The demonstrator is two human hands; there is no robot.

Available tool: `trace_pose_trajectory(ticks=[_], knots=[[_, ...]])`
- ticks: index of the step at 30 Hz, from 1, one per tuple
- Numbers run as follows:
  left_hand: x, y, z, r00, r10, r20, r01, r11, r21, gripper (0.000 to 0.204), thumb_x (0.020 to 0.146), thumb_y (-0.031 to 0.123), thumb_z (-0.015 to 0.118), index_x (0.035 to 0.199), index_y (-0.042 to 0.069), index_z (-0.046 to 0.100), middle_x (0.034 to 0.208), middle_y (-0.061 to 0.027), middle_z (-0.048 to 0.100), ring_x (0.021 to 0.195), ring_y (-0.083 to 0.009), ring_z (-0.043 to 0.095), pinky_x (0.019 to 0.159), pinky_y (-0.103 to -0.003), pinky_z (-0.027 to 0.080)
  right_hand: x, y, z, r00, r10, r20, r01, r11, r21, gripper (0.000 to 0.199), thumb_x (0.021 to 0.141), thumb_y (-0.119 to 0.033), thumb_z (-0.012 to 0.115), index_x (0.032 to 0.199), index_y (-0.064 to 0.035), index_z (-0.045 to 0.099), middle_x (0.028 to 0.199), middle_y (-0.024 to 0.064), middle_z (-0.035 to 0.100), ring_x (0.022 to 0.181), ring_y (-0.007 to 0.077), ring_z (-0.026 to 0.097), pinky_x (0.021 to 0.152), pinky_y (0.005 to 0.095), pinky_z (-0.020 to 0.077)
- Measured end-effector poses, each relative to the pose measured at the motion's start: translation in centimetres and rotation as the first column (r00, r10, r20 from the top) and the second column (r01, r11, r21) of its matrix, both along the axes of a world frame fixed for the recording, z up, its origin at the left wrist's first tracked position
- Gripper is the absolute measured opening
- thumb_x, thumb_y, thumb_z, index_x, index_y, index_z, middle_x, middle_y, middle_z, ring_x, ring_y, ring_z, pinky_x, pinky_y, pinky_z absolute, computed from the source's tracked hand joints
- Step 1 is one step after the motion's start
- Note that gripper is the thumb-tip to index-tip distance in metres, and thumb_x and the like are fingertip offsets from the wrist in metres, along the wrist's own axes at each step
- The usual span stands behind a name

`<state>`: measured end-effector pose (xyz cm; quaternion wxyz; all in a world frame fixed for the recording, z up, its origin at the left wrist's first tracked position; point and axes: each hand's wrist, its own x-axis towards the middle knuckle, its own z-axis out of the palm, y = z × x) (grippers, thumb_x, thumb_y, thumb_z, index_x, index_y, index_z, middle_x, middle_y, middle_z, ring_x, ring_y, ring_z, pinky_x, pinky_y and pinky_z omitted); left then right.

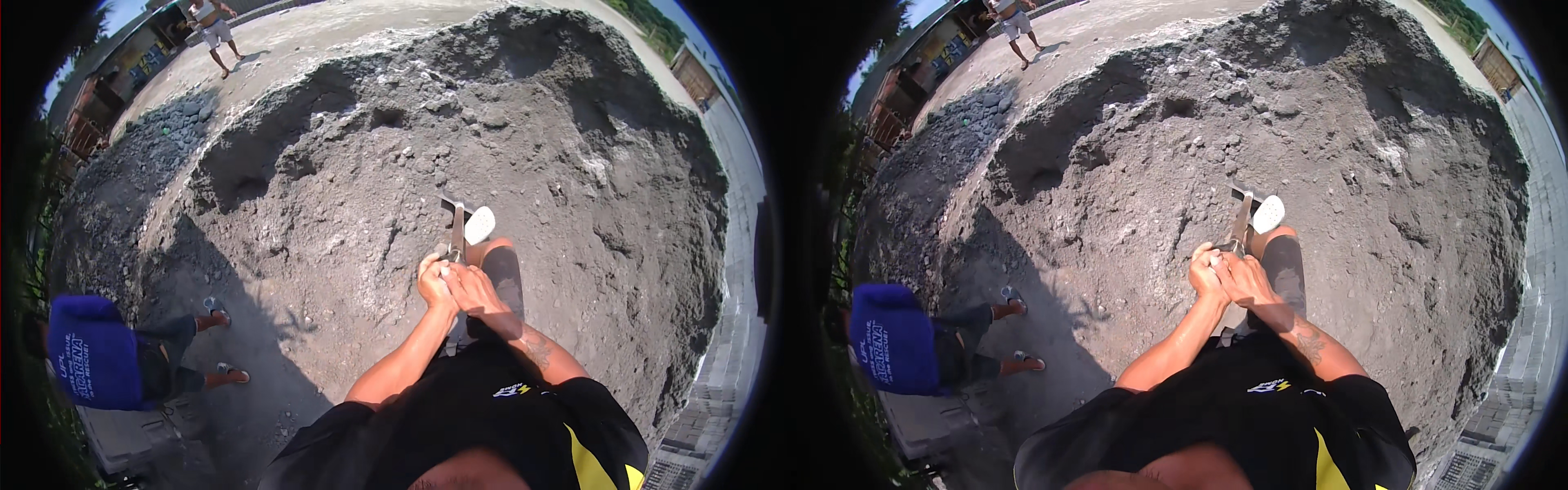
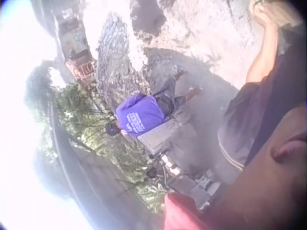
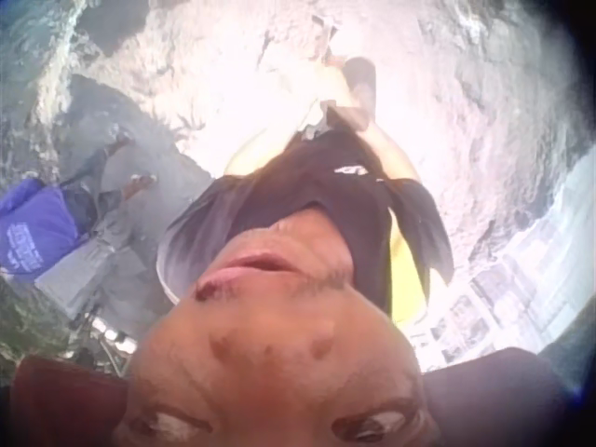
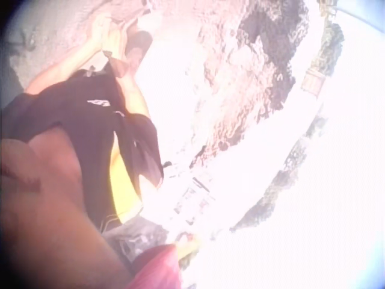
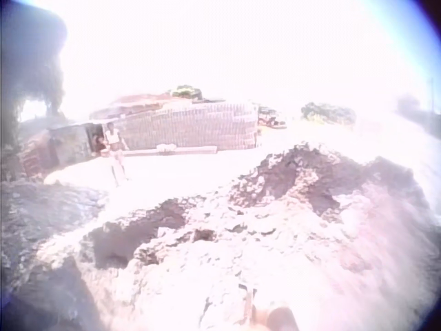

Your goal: The person uses a pickaxe to repeatedly strike and break up a large pile of concrete or rubble. Another person is visible nearby, also working on the pile with a tool.

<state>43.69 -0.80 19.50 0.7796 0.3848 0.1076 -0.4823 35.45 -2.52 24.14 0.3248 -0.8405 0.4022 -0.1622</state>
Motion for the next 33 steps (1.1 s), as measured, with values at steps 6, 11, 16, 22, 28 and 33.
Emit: trace_pose_trajectory(ticks=[6, 11, 16, 22, 28, 33], knots=[[0.1, -9.6, -7.0, 0.963, 0.145, 0.226, -0.145, 0.989, -0.014, 0.019, 0.066, -0.003, 0.048, 0.083, -0.002, 0.056, 0.066, -0.0041, 0.052, 0.055, -0.0114, 0.047, 0.05, -0.022, 0.038, 1.6, -9.7, -6.8, 0.997, -0.071, -0.029, 0.07, 0.997, -0.032, 0.04, 0.089, -0.03, 0.034, 0.082, -0.0018, 0.061, 0.08, 0.0217, 0.06, 0.074, 0.0393, 0.057, 0.07, 0.0453, 0.045], [1.0, -12.1, -9.3, 0.988, 0.093, 0.122, -0.097, 0.995, 0.03, 0.014, 0.066, -0.003, 0.045, 0.075, 0.0, 0.056, 0.063, -0.0023, 0.049, 0.052, -0.0116, 0.045, 0.048, -0.024, 0.036, 1.8, -10.9, -11.1, 0.993, -0.118, 0.001, 0.117, 0.98, -0.162, 0.04, 0.088, -0.031, 0.032, 0.081, -0.003, 0.06, 0.078, 0.0201, 0.061, 0.081, 0.0372, 0.056, 0.089, 0.0453, 0.0349], [3.8, -10.7, -10.6, 0.955, -0.274, 0.109, 0.248, 0.946, 0.206, 0.01, 0.072, 0.001, 0.044, 0.065, 0.008, 0.045, 0.059, -0.0015, 0.045, 0.052, -0.0135, 0.047, 0.046, -0.027, 0.038, 2.3, -9.9, -11.2, 0.992, -0.096, -0.087, 0.081, 0.982, -0.17, 0.04, 0.09, -0.029, 0.028, 0.081, -0.004, 0.059, 0.076, 0.0195, 0.06, 0.077, 0.0365, 0.056, 0.084, 0.0458, 0.034], [3.1, -6.1, -12.2, 0.915, -0.356, 0.187, 0.292, 0.908, 0.299, 0.055, 0.071, 0.001, 0.05, 0.124, 0.001, 0.039, 0.088, -0.0099, 0.053, 0.07, -0.0169, 0.054, 0.059, -0.029, 0.045, 1.3, -6.3, -15.7, 0.978, -0.19, -0.09, 0.189, 0.982, -0.02, 0.033, 0.089, -0.027, 0.031, 0.098, -0.0062, 0.056, 0.087, 0.0163, 0.062, 0.088, 0.0317, 0.058, 0.098, 0.0481, 0.0265], [2.7, 2.3, -21.7, 0.878, -0.468, 0.098, 0.391, 0.822, 0.415, 0.052, 0.069, 0.013, 0.056, 0.118, 0.0, 0.042, 0.081, -0.0094, 0.055, 0.067, -0.0165, 0.054, 0.06, -0.029, 0.045, 0.6, 2.5, -23.4, 0.942, -0.319, -0.106, 0.306, 0.943, -0.128, 0.038, 0.09, -0.035, 0.031, 0.105, -0.0109, 0.056, 0.101, 0.0078, 0.061, 0.099, 0.024, 0.056, 0.097, 0.0563, 0.0211], [-2.5, 7.1, -24.6, 0.854, -0.52, -0.004, 0.484, 0.792, 0.373, 0.017, 0.072, 0.017, 0.059, 0.082, 0.005, 0.052, 0.07, -0.0052, 0.055, 0.06, -0.0125, 0.054, 0.05, -0.023, 0.044, -5.0, 6.1, -25.9, 0.895, -0.21, -0.394, 0.271, 0.957, 0.104, 0.041, 0.091, -0.039, 0.027, 0.112, -0.0156, 0.054, 0.12, 0.0037, 0.051, 0.12, 0.017, 0.038, 0.098, 0.0602, 0.0149]])
